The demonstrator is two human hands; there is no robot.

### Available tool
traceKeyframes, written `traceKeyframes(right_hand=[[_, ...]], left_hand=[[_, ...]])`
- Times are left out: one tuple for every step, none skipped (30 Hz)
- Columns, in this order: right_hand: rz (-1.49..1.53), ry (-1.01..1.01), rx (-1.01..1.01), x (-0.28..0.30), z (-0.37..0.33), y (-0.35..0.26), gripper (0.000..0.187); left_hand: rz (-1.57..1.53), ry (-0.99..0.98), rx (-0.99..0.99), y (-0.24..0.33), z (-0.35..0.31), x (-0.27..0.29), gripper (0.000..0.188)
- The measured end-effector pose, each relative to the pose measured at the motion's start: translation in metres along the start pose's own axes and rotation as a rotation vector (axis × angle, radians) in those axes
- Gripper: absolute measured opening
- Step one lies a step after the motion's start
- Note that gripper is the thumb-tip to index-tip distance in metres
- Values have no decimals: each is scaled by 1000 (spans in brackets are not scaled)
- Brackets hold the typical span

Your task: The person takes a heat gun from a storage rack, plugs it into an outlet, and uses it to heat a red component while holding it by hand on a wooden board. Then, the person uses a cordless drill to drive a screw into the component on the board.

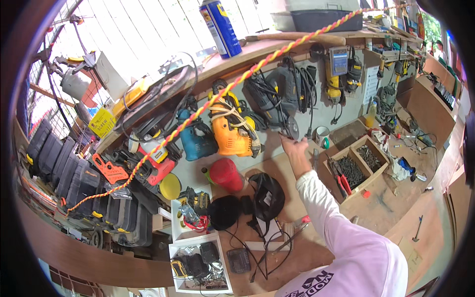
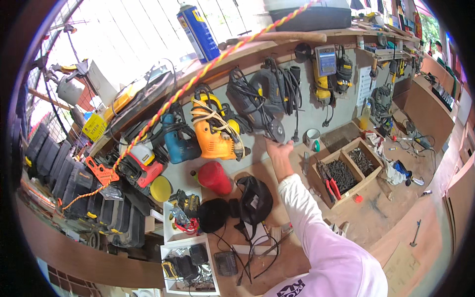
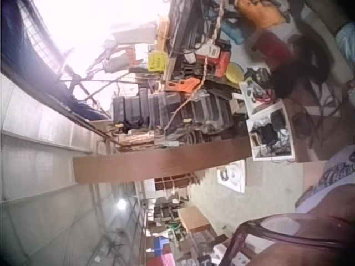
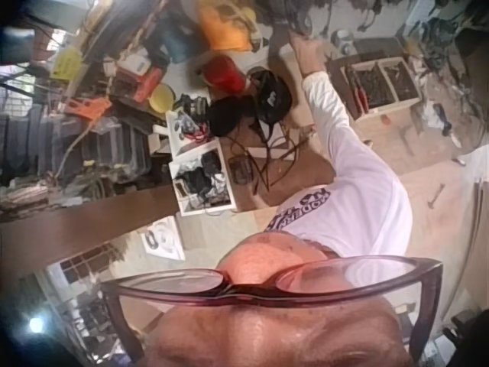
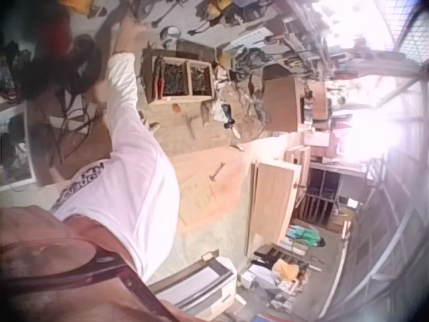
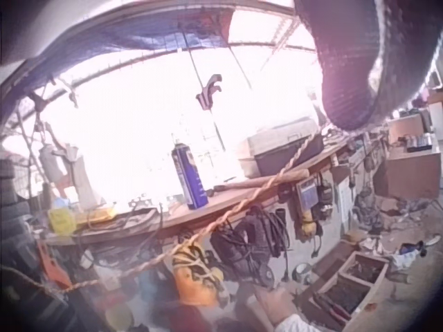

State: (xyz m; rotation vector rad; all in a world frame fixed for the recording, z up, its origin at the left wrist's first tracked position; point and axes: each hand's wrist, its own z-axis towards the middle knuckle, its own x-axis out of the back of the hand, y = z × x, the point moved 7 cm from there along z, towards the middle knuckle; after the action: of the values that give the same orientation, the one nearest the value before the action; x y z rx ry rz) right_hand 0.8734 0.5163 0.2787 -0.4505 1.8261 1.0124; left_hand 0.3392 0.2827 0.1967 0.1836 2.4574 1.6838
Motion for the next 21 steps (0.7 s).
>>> traceKeyframes(right_hand=[[23, -4, -28, 3, -4, 1, 81], [44, -6, -56, 7, -7, 1, 82], [32, 7, -54, 7, 0, -13, 83], [23, 24, -58, 8, 5, -20, 83], [5, 99, -92, 14, 0, -17, 82], [-12, 184, -118, 25, -11, -15, 80], [-173, 241, -181, 38, -22, -4, 75], [-330, 301, -248, 50, -41, 17, 70], [-602, 148, -301, 41, -68, 38, 59], [-869, -14, -349, 28, -94, 63, 48], [-861, -18, -348, 12, -112, 81, 48], [-1349, -233, -32, -22, -122, 83, 39], [-1808, -453, 323, -52, -133, 90, 31], [-1935, -532, 502, -71, -130, 94, 33], [-2051, -619, 673, -92, -125, 105, 37], [-2011, -647, 681, -110, -121, 120, 43], [-1968, -680, 680, -126, -117, 141, 49], [-2065, -744, 745, -136, -100, 160, 60], [-2169, -804, 812, -137, -84, 173, 71], [-2191, -795, 814, -133, -74, 174, 71], [-2294, -827, 778, -133, -67, 181, 88]], left_hand=[[-13, -6, -7, 3, 1, 0, 46], [-25, -12, -11, 7, 4, 0, 46], [-42, -34, -25, 13, 9, -6, 46], [-59, -52, -40, 21, 11, -10, 47], [-79, -61, -60, 27, 12, -7, 47], [-87, -69, -71, 37, 14, -10, 47], [-106, -84, -83, 45, 17, -11, 47], [-124, -95, -110, 58, 17, -10, 47], [-160, -125, -141, 69, 17, -8, 47], [-195, -170, -187, 85, 16, -8, 48], [-232, -253, -246, 106, 19, -16, 48], [-276, -339, -296, 124, 24, -29, 48], [-221, -342, -335, 148, 42, -50, 48], [-62, -256, -347, 169, 65, -71, 45], [97, -157, -361, 186, 87, -84, 42], [613, -124, -698, 214, 109, -99, 40], [913, -70, -868, 217, 140, -105, 38], [1187, 20, -1061, 220, 171, -118, 37], [1228, 107, -1102, 216, 196, -131, 35], [605, -111, -843, 219, 216, -149, 35], [-3, -297, -551, 224, 232, -176, 36]])
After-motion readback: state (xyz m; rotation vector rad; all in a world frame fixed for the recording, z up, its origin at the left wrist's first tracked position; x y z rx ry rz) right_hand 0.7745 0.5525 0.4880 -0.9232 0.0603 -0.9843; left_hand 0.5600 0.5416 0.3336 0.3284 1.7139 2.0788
